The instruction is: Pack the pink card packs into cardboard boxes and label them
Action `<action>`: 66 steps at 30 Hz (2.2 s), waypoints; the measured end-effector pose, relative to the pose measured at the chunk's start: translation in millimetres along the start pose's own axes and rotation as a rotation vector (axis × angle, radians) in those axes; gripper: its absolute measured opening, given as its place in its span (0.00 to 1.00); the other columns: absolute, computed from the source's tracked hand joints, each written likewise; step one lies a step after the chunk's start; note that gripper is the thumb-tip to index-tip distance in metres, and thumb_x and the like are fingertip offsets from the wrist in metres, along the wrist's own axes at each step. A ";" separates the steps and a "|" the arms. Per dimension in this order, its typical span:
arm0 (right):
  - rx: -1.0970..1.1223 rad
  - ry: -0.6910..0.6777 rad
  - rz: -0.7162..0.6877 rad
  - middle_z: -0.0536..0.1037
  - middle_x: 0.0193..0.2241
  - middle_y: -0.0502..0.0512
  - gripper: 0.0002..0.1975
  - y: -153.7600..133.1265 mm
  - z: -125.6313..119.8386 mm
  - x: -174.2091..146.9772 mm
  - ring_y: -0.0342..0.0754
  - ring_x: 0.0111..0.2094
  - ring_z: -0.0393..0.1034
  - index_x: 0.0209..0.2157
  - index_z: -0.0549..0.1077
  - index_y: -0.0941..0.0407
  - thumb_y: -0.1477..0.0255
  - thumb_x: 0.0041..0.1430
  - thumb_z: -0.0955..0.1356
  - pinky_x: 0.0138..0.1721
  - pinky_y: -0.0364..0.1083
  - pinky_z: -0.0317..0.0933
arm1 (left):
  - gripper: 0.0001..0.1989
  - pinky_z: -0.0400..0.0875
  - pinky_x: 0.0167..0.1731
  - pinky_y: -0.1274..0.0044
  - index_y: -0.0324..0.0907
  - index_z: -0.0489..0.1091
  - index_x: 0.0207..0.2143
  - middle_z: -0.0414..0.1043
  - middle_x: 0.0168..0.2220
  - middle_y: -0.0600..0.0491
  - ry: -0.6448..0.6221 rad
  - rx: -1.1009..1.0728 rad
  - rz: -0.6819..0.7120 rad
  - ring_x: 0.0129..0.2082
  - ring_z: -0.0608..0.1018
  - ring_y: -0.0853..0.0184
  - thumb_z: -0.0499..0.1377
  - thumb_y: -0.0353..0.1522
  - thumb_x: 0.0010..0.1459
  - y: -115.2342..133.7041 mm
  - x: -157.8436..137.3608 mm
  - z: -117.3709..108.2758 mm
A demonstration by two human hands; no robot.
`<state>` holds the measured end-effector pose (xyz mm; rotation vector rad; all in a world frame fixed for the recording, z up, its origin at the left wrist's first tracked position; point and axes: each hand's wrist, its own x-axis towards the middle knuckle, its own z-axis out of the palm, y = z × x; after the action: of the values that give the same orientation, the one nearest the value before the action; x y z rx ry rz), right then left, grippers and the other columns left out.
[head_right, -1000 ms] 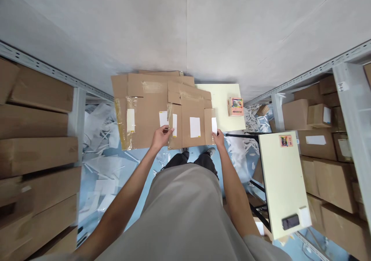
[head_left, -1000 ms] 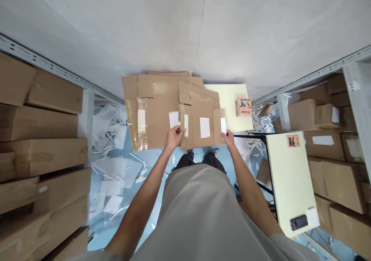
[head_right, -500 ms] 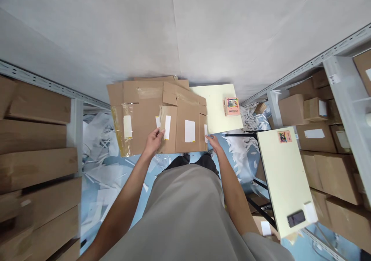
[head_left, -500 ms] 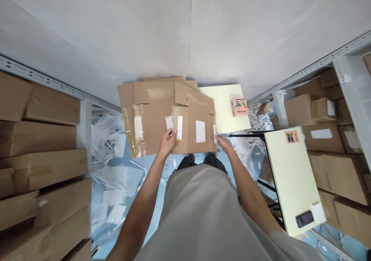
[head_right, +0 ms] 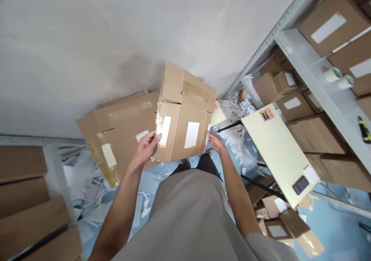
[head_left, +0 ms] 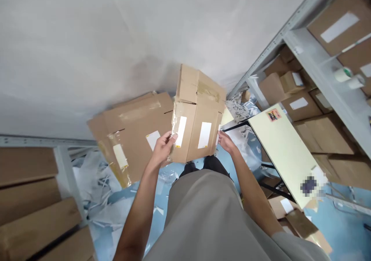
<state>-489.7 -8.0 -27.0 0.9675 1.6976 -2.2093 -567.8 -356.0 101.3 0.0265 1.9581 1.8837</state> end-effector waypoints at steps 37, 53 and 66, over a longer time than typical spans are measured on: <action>-0.042 1.109 -0.480 0.79 0.61 0.65 0.45 -44.9 -606.7 -231.1 0.58 0.48 0.83 0.70 0.68 0.49 0.45 0.57 0.78 0.55 0.60 0.78 | 0.18 0.73 0.41 0.75 0.52 0.79 0.58 0.80 0.52 0.50 -1.161 1.098 0.999 0.46 0.83 0.61 0.52 0.33 0.76 92.1 128.5 713.2; 0.050 1.170 -0.400 0.85 0.38 0.56 0.24 -31.5 -612.0 -259.0 0.57 0.42 0.82 0.41 0.75 0.51 0.47 0.59 0.78 0.51 0.58 0.77 | 0.35 0.63 0.71 0.58 0.49 0.72 0.67 0.74 0.64 0.40 -0.826 0.842 0.883 0.68 0.72 0.44 0.72 0.47 0.61 80.0 179.9 741.0; -0.070 1.162 -0.378 0.84 0.49 0.62 0.25 -35.5 -616.2 -243.3 0.61 0.48 0.82 0.50 0.75 0.50 0.45 0.66 0.72 0.51 0.58 0.77 | 0.30 0.78 0.63 0.56 0.43 0.72 0.50 0.81 0.57 0.40 -0.779 0.524 0.260 0.58 0.84 0.49 0.69 0.55 0.58 14.2 184.3 733.5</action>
<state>-88.8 512.4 66.0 2.3557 2.4990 -1.7812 -512.4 397.7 67.9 1.0377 1.8355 1.1438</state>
